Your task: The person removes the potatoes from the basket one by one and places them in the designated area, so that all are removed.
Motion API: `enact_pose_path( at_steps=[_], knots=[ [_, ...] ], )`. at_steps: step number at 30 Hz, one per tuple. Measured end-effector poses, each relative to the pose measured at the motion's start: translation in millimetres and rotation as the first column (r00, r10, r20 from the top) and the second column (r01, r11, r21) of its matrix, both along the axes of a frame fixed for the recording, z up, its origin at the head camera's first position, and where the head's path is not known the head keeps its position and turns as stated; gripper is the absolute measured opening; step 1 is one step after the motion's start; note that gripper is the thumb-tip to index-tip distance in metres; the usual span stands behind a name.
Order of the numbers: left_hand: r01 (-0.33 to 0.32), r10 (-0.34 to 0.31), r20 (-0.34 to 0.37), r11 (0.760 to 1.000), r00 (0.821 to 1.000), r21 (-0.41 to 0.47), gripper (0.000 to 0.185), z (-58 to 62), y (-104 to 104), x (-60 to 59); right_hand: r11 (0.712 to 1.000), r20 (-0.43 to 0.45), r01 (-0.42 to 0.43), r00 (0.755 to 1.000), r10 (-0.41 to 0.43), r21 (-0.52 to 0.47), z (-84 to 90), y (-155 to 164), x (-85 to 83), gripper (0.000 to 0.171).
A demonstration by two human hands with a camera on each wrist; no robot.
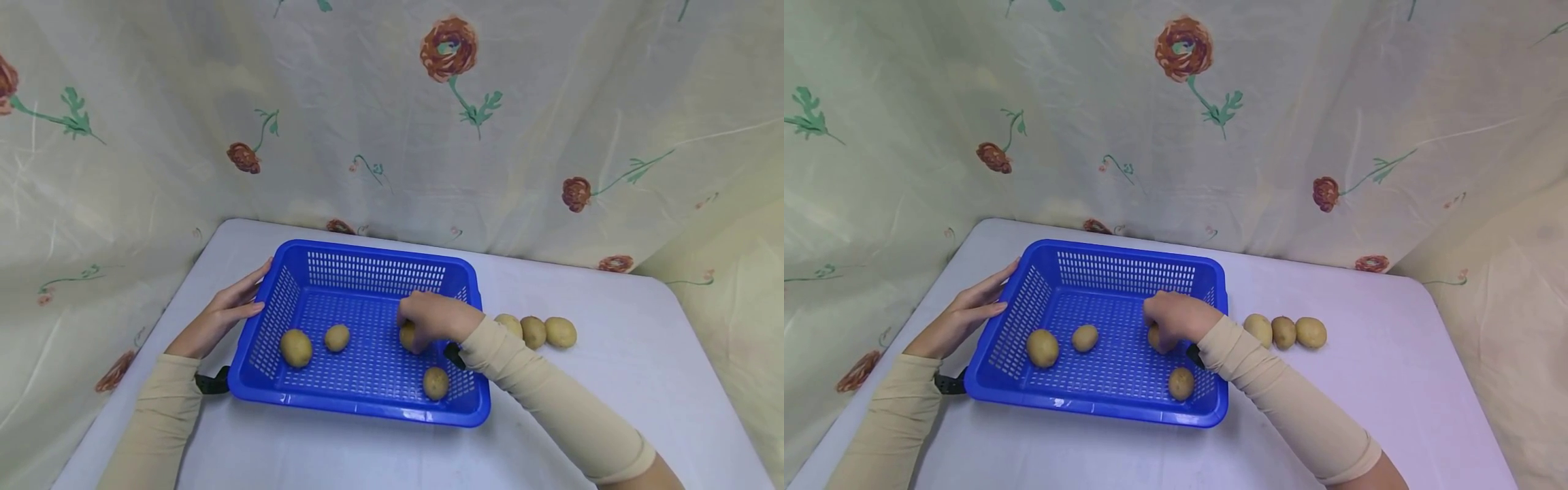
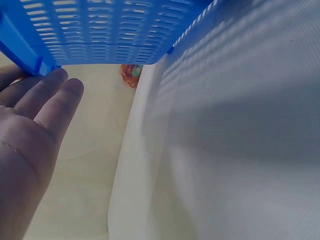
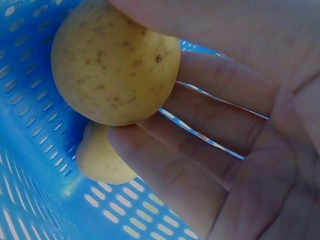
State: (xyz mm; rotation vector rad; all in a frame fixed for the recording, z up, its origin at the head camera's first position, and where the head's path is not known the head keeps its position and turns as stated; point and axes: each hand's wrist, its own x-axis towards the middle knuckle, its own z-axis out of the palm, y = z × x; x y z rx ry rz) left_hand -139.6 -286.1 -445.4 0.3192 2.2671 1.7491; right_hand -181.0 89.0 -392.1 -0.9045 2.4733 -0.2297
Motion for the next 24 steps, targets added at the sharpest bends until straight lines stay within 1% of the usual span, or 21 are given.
enact_pose_path(
  at_steps=[10, 17, 24],
  knots=[
    [0.018, -0.018, -0.009, 1.000, 1.000, 0.013, 0.071, -0.1, -1.0, -0.7, 0.998, -0.023, -0.060, 0.998, 0.059, -0.017, -1.1, 2.2, -0.2, 0.029],
    [0.026, -0.026, -0.005, 0.999, 1.000, 0.020, 0.071, -0.2, -1.5, -1.1, 0.998, -0.022, -0.061, 0.998, 0.061, -0.018, -1.0, 3.1, 0.4, 0.033],
    [0.021, -0.021, -0.008, 1.000, 1.000, 0.019, 0.071, -0.5, -1.4, -0.7, 0.992, -0.019, -0.079, 0.997, 0.077, -0.099, 2.8, 5.8, -2.0, 0.035]
  ],
)
